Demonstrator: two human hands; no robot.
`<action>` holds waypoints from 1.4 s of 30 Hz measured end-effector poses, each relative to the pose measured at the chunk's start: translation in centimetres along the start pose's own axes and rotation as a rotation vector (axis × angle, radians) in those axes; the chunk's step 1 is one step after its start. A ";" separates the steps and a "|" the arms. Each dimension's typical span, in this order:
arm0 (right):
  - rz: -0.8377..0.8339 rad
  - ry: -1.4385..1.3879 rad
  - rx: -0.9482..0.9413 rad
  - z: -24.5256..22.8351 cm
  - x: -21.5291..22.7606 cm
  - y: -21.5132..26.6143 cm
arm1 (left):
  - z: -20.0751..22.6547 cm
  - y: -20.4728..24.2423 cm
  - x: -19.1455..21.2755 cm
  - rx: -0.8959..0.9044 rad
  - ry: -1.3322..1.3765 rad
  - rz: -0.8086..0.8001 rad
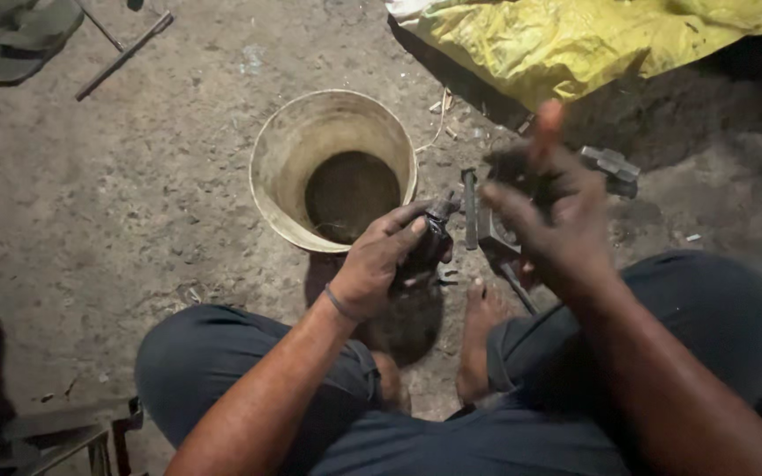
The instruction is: The person sits on the ground and uses a pair of scissors to scrape and clean a small mechanical part held over a bucket. The person repeatedly scrapes the part and dips it into the bucket, likely to remove debris or residue.
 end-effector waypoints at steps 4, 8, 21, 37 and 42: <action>-0.132 0.182 0.018 0.5 -1.6 -0.8 | 1.2 0.0 -0.4 -0.092 -0.117 0.000; -0.142 0.193 0.054 0.9 -2.4 -0.5 | 1.7 0.4 -0.1 -0.118 -0.284 0.062; -0.073 0.260 0.017 2.6 -3.2 -0.4 | 1.6 1.5 -0.6 -0.184 0.112 -0.056; -0.053 0.071 -0.009 1.6 -3.7 0.3 | 2.1 0.4 -0.3 -0.332 -0.667 0.137; 0.038 -0.274 -0.170 4.2 -3.0 0.2 | 0.5 -0.9 1.9 -0.254 -0.214 0.254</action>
Point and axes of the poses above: each hand's wrist, its own y-axis away from the middle knuckle, its own x-axis out of the back of the hand, z = x × y, the point moved 7 cm from there along -y, towards the middle knuckle, and after that the axes turned 9 degrees about -z, right-handed, at the moved point
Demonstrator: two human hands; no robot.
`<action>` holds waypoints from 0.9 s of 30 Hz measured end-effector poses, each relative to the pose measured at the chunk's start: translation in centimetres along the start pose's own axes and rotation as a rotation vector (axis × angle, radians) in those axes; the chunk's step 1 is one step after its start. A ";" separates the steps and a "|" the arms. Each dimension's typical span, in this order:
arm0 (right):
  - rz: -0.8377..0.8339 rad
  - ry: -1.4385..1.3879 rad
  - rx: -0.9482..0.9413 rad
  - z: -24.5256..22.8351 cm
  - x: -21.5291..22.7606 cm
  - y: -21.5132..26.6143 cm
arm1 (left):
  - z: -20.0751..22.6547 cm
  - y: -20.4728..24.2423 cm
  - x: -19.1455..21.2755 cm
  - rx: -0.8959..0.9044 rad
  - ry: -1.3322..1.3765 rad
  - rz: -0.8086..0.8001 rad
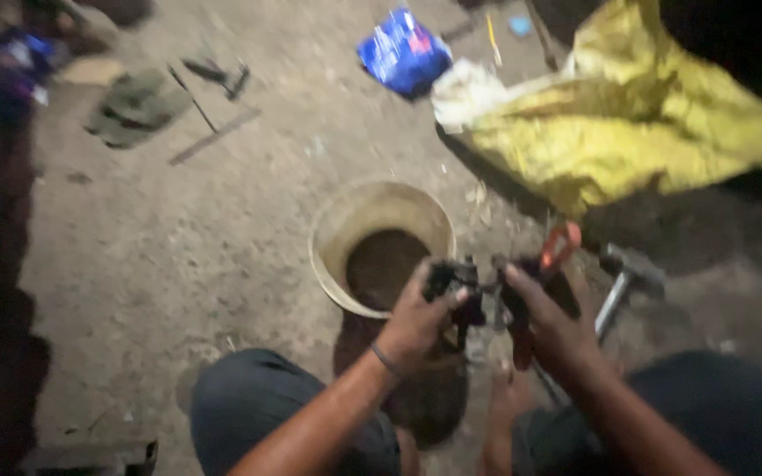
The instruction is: The person sits on the ground and uses a pair of scissors to scrape and clean a small mechanical part held over a bucket. The person repeatedly scrapes the part and dips it into the bucket, likely to remove debris or residue.
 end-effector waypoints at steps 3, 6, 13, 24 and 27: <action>-0.024 0.287 0.225 -0.8 -1.3 0.3 | -0.1 -0.2 0.0 -0.102 0.167 0.041; -0.075 0.382 0.169 0.9 -2.7 0.9 | 0.1 -1.3 1.6 -0.126 0.392 0.122; 0.018 0.474 0.157 0.6 -0.2 -0.4 | 1.7 -0.3 2.2 0.011 0.334 0.200; -0.293 0.862 0.314 0.0 -4.0 -0.4 | 3.4 0.4 3.8 -0.095 0.025 0.223; -0.299 0.954 0.267 -0.5 -4.9 0.3 | 2.8 0.4 4.0 -0.149 -0.105 0.219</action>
Point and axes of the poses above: each hand's wrist, its own y-axis away from the middle knuckle, its own x-axis out of the back of the hand, z = x × y, the point moved 7 cm from there along -y, towards the middle knuckle, and after that the axes turned 9 degrees about -z, right-handed, at the moved point
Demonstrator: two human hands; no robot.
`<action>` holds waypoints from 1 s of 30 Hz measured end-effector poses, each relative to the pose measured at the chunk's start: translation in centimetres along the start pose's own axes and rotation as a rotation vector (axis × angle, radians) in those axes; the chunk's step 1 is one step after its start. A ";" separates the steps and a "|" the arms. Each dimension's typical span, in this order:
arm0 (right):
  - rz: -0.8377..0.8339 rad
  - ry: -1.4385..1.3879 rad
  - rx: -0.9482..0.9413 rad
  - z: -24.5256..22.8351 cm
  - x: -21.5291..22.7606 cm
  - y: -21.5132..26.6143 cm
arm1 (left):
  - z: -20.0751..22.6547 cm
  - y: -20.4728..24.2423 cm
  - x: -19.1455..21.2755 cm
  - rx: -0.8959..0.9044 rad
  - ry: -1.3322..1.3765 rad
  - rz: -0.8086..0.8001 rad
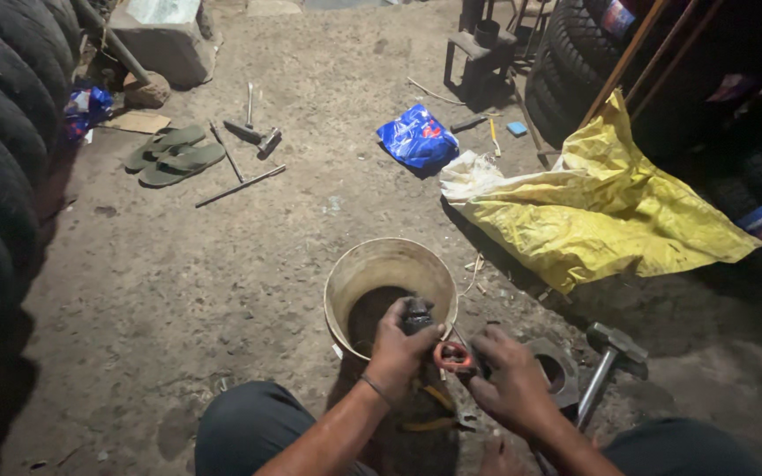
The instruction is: The person sits on the ground and uses a pair of scissors to scrape and clean a small mechanical part held over a bucket. The person repeatedly scrapes the part and dips it into the bucket, likely to remove debris or residue.
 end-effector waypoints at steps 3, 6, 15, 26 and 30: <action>0.024 -0.149 0.013 -0.9 0.4 -0.1 | 1.6 0.1 -0.5 -0.170 -0.122 0.001; 0.041 -0.169 0.036 -1.3 0.6 -0.3 | 0.8 0.2 -1.0 0.124 0.147 0.009; 0.208 -0.150 -0.313 -0.8 2.9 -0.1 | 0.9 0.6 -1.9 0.321 0.388 -0.084; 0.403 -0.243 0.155 1.2 0.9 0.4 | -4.7 2.5 -5.5 0.404 -0.104 -0.396; 0.333 -1.118 -0.070 5.7 -1.1 -0.2 | -4.4 2.1 -4.8 0.479 0.561 -0.155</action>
Point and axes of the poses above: each hand's wrist, its own y-axis away from the middle knuckle, its own x-axis out of the back of the hand, z = x × y, the point moved 7 cm from there along -y, towards the middle knuckle, and after that the axes turned 9 degrees about -z, right-handed, at the moved point
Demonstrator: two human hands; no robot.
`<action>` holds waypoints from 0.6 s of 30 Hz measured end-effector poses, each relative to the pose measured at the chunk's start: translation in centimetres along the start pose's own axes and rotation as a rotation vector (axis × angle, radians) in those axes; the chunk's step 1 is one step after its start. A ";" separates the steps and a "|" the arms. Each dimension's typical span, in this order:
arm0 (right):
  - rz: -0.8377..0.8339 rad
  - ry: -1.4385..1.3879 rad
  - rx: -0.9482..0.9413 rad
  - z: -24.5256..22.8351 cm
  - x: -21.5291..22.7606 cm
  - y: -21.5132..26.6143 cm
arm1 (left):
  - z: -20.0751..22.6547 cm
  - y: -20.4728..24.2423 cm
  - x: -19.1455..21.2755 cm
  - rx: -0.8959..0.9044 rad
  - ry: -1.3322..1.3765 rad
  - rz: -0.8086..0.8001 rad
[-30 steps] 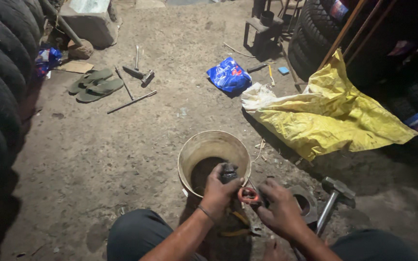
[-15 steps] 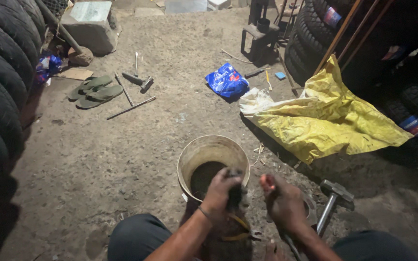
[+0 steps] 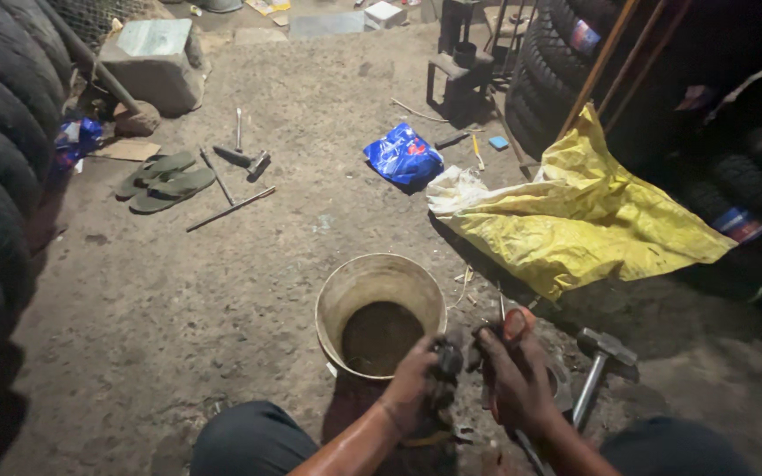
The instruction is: The person sits on the ground and uses a pair of scissors to scrape and clean a small mechanical part held over a bucket. The person repeatedly scrapes the part and dips it into the bucket, likely to remove debris or residue.
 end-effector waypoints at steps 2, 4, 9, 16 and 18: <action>-0.062 0.100 -0.006 0.0 -0.3 0.1 | 0.9 0.0 -0.4 -0.144 -0.081 -0.089; -0.083 0.189 -0.037 0.2 -1.1 0.3 | 1.7 -0.1 0.0 -0.250 -0.165 -0.058; -0.119 0.657 0.164 -1.4 -3.3 0.5 | 3.9 -0.4 2.9 -0.439 -0.325 0.305; -0.259 0.928 0.075 -2.1 -4.1 -0.8 | 5.8 0.3 0.3 -0.294 -0.173 0.095; -0.293 0.915 0.104 -2.5 -5.0 -0.7 | 6.0 1.2 -0.5 -0.217 -0.141 0.109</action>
Point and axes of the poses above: each hand's wrist, its own y-axis away from the middle knuckle, its own x-axis out of the back of the hand, z = x × y, the point moved 7 cm from there along -y, towards the middle knuckle, and after that the axes turned 9 degrees about -z, right-handed, at the moved point
